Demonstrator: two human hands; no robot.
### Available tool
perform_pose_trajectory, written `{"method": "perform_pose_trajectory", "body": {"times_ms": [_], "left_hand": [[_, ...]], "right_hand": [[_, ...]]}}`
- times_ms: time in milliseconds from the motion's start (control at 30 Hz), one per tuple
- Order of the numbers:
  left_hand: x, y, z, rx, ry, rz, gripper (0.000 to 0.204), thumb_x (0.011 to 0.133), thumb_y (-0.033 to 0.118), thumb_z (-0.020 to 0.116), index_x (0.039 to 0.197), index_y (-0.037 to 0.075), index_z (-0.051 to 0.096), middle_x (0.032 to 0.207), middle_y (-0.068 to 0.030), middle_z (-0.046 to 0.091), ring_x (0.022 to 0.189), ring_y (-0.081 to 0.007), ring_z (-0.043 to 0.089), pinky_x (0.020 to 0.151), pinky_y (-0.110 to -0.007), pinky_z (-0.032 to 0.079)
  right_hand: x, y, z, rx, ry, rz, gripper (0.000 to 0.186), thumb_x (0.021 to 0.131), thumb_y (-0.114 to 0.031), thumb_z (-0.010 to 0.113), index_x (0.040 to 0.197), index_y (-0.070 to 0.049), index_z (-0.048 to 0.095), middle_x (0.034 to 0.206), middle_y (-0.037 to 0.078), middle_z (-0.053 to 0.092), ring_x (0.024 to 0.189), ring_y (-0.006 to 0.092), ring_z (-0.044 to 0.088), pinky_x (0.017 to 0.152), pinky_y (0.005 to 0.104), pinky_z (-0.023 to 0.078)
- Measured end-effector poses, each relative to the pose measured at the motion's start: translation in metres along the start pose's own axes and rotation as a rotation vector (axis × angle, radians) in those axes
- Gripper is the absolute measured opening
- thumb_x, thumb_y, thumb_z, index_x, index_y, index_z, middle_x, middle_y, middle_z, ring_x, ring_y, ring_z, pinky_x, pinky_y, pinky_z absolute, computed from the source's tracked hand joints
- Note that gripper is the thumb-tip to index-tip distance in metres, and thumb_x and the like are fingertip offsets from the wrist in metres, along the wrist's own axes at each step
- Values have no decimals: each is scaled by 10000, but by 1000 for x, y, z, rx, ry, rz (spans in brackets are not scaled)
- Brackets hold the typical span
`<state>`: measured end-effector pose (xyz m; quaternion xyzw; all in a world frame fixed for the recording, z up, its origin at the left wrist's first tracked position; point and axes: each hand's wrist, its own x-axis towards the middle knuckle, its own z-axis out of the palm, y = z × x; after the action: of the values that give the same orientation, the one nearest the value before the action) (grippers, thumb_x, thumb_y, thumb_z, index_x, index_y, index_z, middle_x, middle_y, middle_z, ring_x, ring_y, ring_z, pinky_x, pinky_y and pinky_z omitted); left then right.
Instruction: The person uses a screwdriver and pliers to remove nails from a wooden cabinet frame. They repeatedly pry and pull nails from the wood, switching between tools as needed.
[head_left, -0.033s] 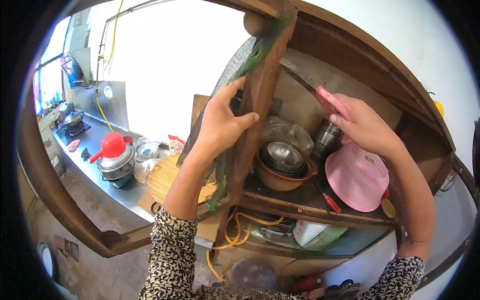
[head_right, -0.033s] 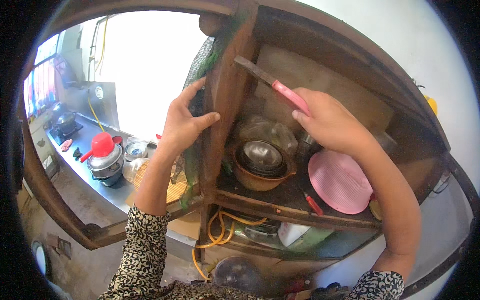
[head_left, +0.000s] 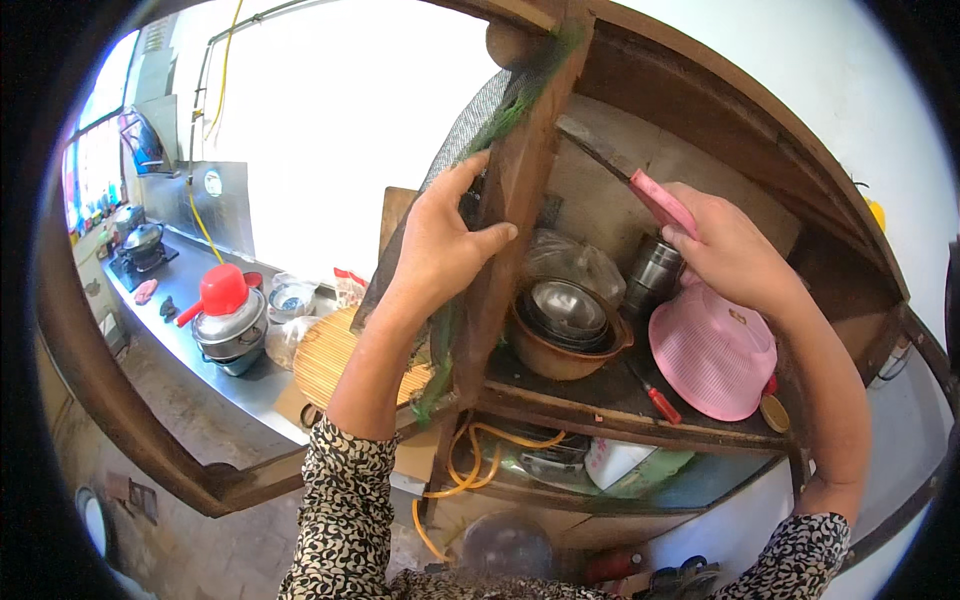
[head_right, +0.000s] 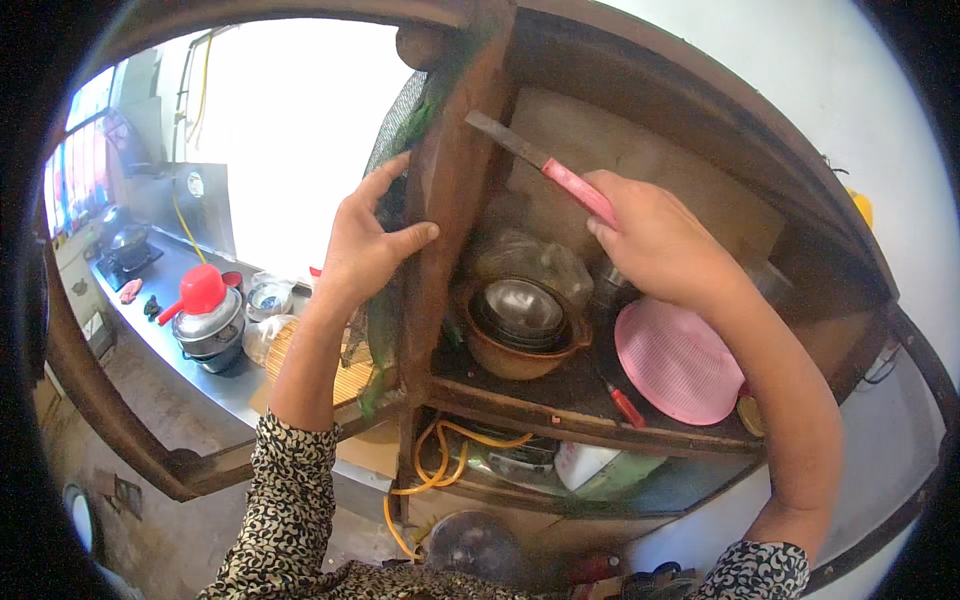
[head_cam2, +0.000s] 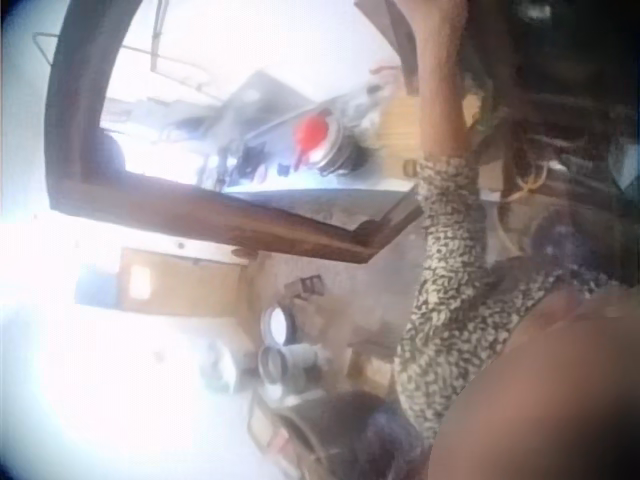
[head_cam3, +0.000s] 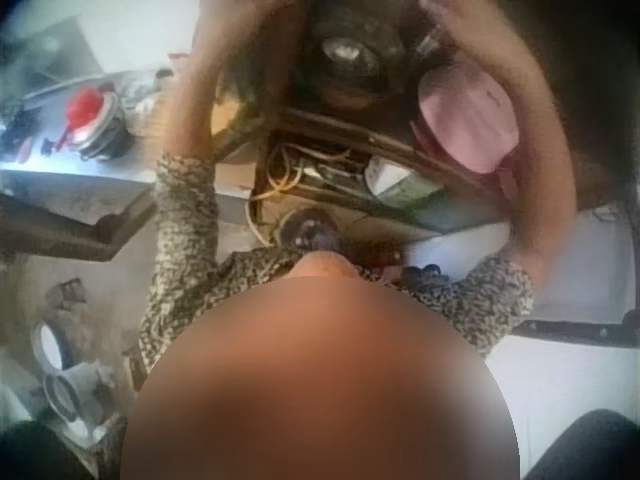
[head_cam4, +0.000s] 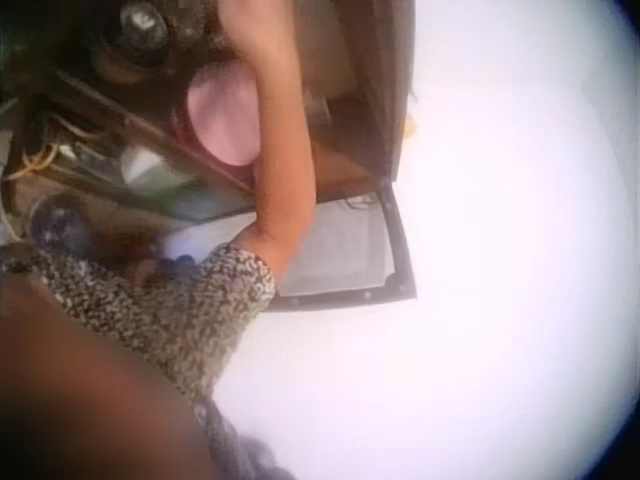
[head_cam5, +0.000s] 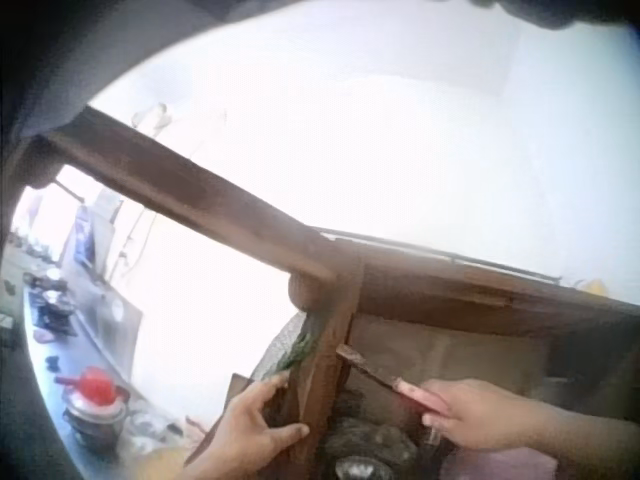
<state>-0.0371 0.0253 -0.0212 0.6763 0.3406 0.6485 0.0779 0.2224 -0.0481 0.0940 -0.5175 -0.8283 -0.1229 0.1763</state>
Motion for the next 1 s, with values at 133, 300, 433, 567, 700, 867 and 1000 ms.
{"method": "perform_pose_trajectory", "body": {"times_ms": [133, 300, 433, 567, 700, 867, 1000], "left_hand": [[-2, -1, -1, 19, 26, 28, 752, 722, 90, 808, 1399, -21, 498, 1368, -222, 564, 1309, -322, 514, 1112, -386, 380], [-2, -5, 2, 46, 42, 76, 716, 731, 91, 791, 1383, -14, 512, 1328, -226, 581, 1274, -346, 536, 1081, -394, 409], [-2, -3, 3, 37, 52, 72, 700, 732, 98, 784, 1373, 0, 523, 1286, -219, 597, 1246, -359, 548, 1053, -406, 426], [-3, -3, 6, 75, 90, 98, 705, 718, 102, 783, 1367, 2, 526, 1254, -226, 601, 1191, -382, 575, 1011, -420, 455], [-5, -5, 8, 109, 125, 111, 707, 707, 101, 780, 1360, -2, 528, 1239, -232, 601, 1132, -410, 597, 968, -434, 484], [-7, 3, 11, 149, 135, 57, 708, 717, 108, 790, 1369, 17, 530, 1267, -219, 599, 1178, -390, 582, 1001, -422, 462], [-8, 7, 12, 174, 139, 63, 695, 717, 106, 774, 1360, 11, 526, 1253, -236, 579, 1114, -430, 597, 940, -472, 493]], "right_hand": [[-7, -2, 11, -417, 219, -36, 407, 871, -21, 558, 1276, -2, 527, 1042, 236, 616, 967, 384, 633, 862, 456, 512], [-8, -5, 19, -644, 429, -126, 289, 864, -23, 570, 1136, 76, 556, 949, 264, 619, 891, 409, 651, 775, 472, 538], [-3, -15, 21, -766, 455, -71, 351, 865, -27, 571, 1182, 119, 539, 989, 254, 622, 901, 381, 663, 790, 441, 559], [-7, -31, 24, -933, 520, -73, 423, 859, -45, 584, 1236, 138, 523, 1016, 238, 622, 927, 352, 662, 804, 397, 573], [-8, -47, 21, -1006, 577, -67, 729, 694, -54, 795, 1327, 92, 465, 1074, 212, 594, 990, 364, 640, 855, 401, 566], [-10, -77, 14, -1025, 447, 124, 697, 694, -75, 809, 1283, 102, 480, 1031, 201, 605, 952, 317, 654, 777, 373, 589], [-11, -83, 9, -1119, 488, 47, 242, 882, -110, 574, 1013, 92, 598, 916, 199, 636, 856, 292, 680, 652, 349, 591]]}}
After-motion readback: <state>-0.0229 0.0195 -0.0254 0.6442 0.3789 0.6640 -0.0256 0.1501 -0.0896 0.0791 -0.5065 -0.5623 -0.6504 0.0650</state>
